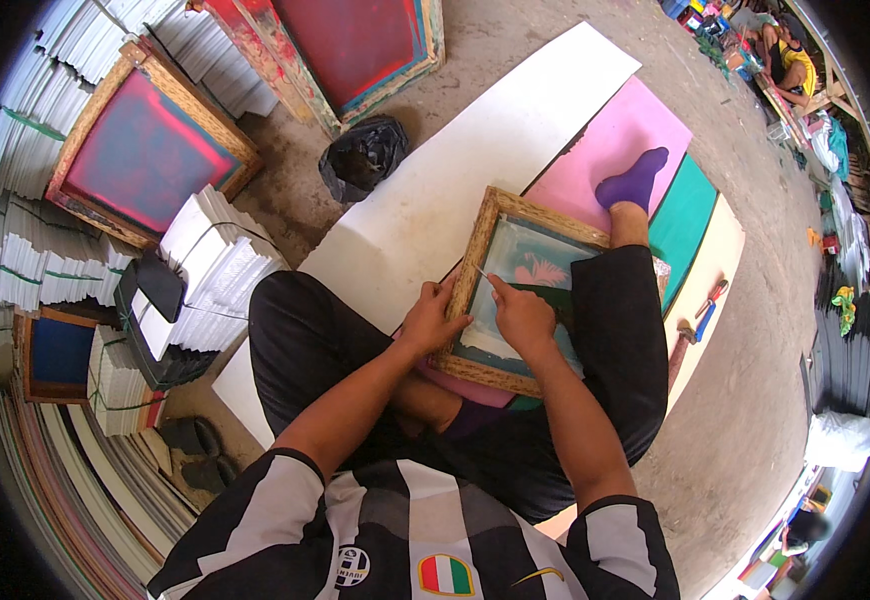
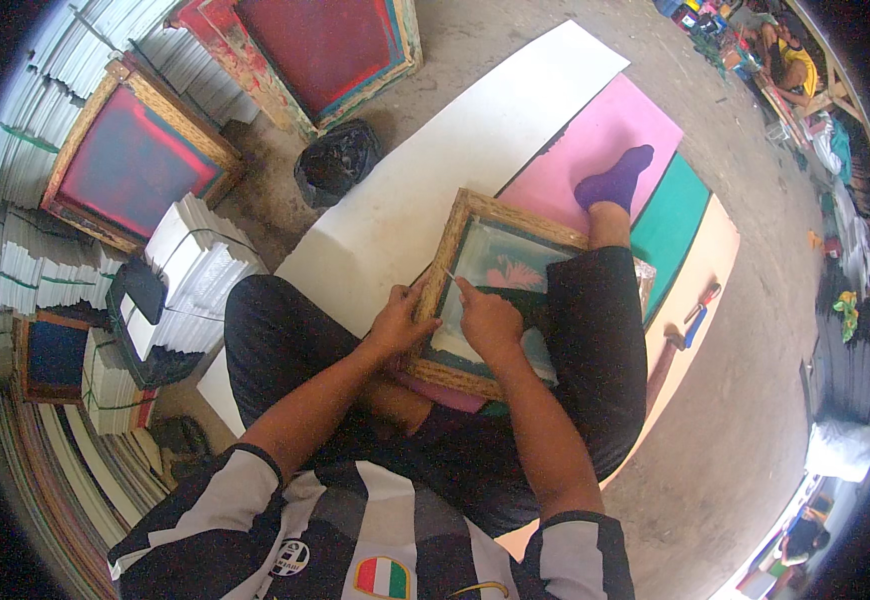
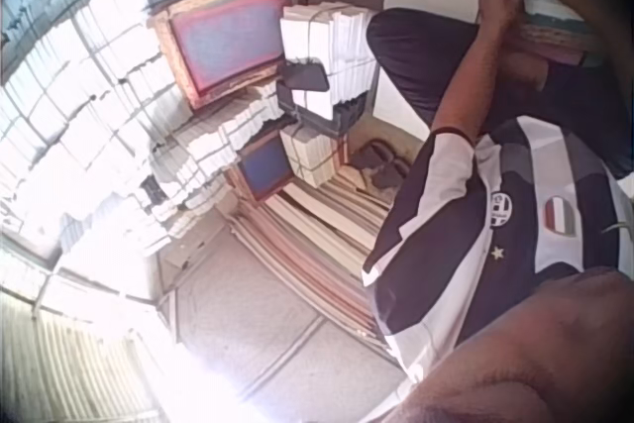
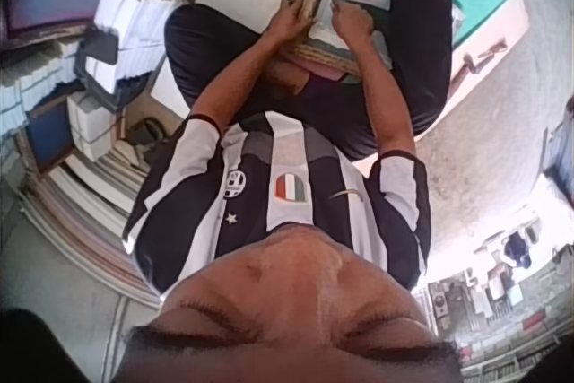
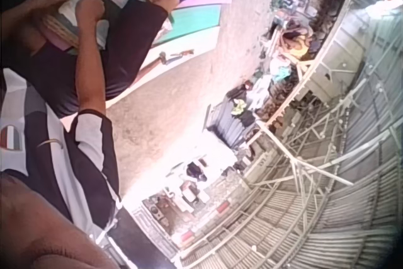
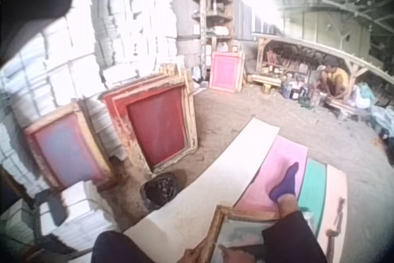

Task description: The person sits cross-legged and uses a small tool to scrape or spread ink on a screen-printing frame held between their legs. The person repeatedly works on the same area of the frame throughout the clip.

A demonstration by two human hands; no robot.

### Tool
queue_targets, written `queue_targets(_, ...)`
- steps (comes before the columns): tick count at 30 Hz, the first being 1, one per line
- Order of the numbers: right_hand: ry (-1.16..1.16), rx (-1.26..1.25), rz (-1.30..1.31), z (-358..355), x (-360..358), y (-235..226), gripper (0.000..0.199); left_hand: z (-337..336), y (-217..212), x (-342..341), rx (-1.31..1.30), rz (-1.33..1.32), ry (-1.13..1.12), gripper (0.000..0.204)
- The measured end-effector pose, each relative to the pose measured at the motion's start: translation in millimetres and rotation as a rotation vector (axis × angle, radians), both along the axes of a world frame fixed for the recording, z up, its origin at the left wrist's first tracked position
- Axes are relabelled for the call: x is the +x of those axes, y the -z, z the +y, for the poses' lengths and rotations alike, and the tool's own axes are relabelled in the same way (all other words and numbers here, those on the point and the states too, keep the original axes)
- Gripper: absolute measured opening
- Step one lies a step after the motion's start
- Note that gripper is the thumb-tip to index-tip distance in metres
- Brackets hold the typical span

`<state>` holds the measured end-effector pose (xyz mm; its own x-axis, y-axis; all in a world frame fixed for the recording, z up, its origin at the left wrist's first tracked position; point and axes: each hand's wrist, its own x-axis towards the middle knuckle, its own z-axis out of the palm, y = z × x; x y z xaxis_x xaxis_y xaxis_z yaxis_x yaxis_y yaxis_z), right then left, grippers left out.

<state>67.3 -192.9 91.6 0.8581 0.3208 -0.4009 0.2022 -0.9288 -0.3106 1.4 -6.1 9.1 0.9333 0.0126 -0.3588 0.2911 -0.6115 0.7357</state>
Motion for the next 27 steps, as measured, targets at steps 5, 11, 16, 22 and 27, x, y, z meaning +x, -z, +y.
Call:
queue_targets(5,-0.028,-0.110,-0.016,8.5,-4.7,4.3,0.042,1.8,19.5,-5.2,0.022,-0.130,0.012,0.096)
queue_targets(11,0.110,0.191,0.101,-2.8,-4.4,36.1,0.044,0.1,16.2,-4.5,0.024,-0.118,0.013,0.098)
queue_targets(16,0.089,0.097,0.107,3.6,-3.9,14.6,0.041,5.3,10.6,-0.7,-0.019,-0.055,0.026,0.102)
queue_targets(22,0.145,0.576,0.078,-23.8,2.6,87.9,0.038,1.5,15.9,-1.4,0.022,-0.110,0.034,0.099)
queue_targets(27,-0.007,0.061,-0.043,-5.2,-2.0,33.8,0.037,6.2,7.6,-0.2,-0.016,-0.061,0.027,0.099)
